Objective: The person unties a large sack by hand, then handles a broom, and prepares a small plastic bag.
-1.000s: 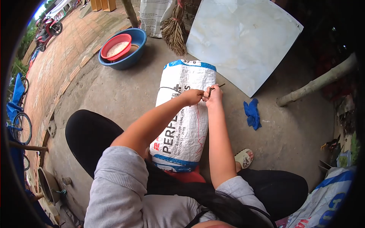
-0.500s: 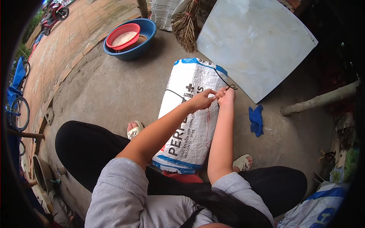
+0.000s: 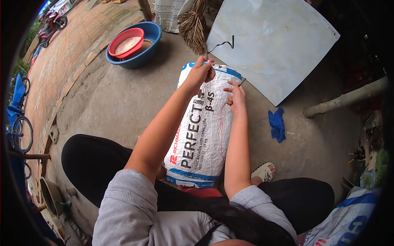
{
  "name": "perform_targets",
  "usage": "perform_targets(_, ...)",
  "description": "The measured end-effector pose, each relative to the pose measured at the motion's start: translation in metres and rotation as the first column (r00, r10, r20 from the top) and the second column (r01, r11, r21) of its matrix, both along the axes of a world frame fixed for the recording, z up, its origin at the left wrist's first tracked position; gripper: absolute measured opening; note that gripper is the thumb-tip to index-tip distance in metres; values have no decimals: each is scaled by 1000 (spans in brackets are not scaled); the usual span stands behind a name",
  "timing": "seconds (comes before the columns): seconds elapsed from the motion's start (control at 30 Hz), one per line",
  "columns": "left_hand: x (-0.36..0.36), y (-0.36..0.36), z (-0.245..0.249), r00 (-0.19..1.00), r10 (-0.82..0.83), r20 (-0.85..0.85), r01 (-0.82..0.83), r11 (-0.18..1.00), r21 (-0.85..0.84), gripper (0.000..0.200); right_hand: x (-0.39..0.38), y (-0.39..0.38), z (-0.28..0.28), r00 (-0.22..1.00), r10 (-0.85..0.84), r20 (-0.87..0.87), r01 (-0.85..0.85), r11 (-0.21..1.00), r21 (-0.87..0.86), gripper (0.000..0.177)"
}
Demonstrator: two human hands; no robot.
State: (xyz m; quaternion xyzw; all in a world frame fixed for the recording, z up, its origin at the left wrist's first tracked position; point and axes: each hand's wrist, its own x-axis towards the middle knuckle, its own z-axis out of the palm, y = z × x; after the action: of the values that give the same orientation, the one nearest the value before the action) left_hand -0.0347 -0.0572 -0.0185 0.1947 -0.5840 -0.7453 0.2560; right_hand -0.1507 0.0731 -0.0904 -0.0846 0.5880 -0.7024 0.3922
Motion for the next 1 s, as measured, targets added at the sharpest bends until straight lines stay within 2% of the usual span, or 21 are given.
perform_targets(0.07,-1,8,-6,965,-262,-35,263,963,63,21,6,0,6,997,50,-54,-49,998,30,38)
perform_targets(0.1,-2,19,-4,947,-319,37,316,947,62,25,12,-3,11,996,8,-91,-7,1000,21,40)
perform_targets(0.13,-3,18,-11,867,-478,140,477,878,41,24,13,-4,14,991,-33,-127,35,999,12,42)
perform_targets(0.17,-6,25,-22,838,-502,215,516,857,-9,24,-11,-5,-27,986,66,-152,-90,983,-158,49)
perform_targets(0.2,-6,34,-26,805,-518,291,554,831,-55,24,-13,-4,-25,987,63,-149,-86,984,-153,49)
perform_targets(0.23,-7,34,-34,762,-577,294,602,798,7,26,-13,-2,-15,992,17,-124,-46,971,-235,51)
perform_targets(0.27,-8,36,-44,761,-579,293,603,798,11,26,-12,1,-6,995,-26,-96,-5,950,-314,54)
perform_targets(0.33,-11,37,-55,804,-587,98,586,809,35,27,-17,8,3,996,56,-66,-76,933,-350,56)
perform_targets(0.4,-8,42,-59,809,-577,112,570,817,88,28,-18,9,5,952,132,-277,-232,900,-369,52)
perform_targets(0.43,-6,46,-58,814,-567,126,551,823,139,28,-17,10,7,952,133,-275,-233,900,-369,52)
perform_targets(0.5,-8,43,-76,764,-635,113,617,770,163,25,-14,11,17,909,232,-345,-313,928,-200,47)
perform_targets(0.53,-7,45,-89,758,-645,99,617,758,213,21,-10,10,18,910,232,-345,-312,929,-199,47)
perform_targets(0.6,-5,53,-113,712,-700,60,673,704,229,19,-2,10,19,780,373,-502,-401,915,56,44)
perform_targets(0.63,1,61,-111,755,-655,-10,641,736,217,17,5,12,33,701,484,-524,-377,875,304,44)
perform_targets(0.67,5,65,-109,753,-657,-12,643,733,221,17,13,12,46,703,485,-521,-375,874,308,44)
perform_targets(0.73,11,70,-99,848,-511,142,497,859,120,20,23,13,61,721,581,-378,-409,797,445,46)
perform_targets(0.77,7,67,-106,861,-498,102,487,865,119,22,6,3,11,725,486,-488,-486,863,137,47)
perform_targets(0.8,4,63,-108,890,-449,80,439,891,110,20,4,2,8,728,489,-481,-489,862,135,47)
perform_targets(0.87,-5,66,-114,953,-289,90,288,957,27,18,-1,1,0,855,316,-412,-332,943,34,46)
perform_targets(0.93,-16,69,-126,971,-225,79,227,974,-18,18,-9,-7,-21,852,270,-448,-268,961,69,47)
perform_targets(1.0,-23,75,-131,984,8,175,8,996,-91,19,-10,-12,-29,819,185,-543,-31,959,280,46)
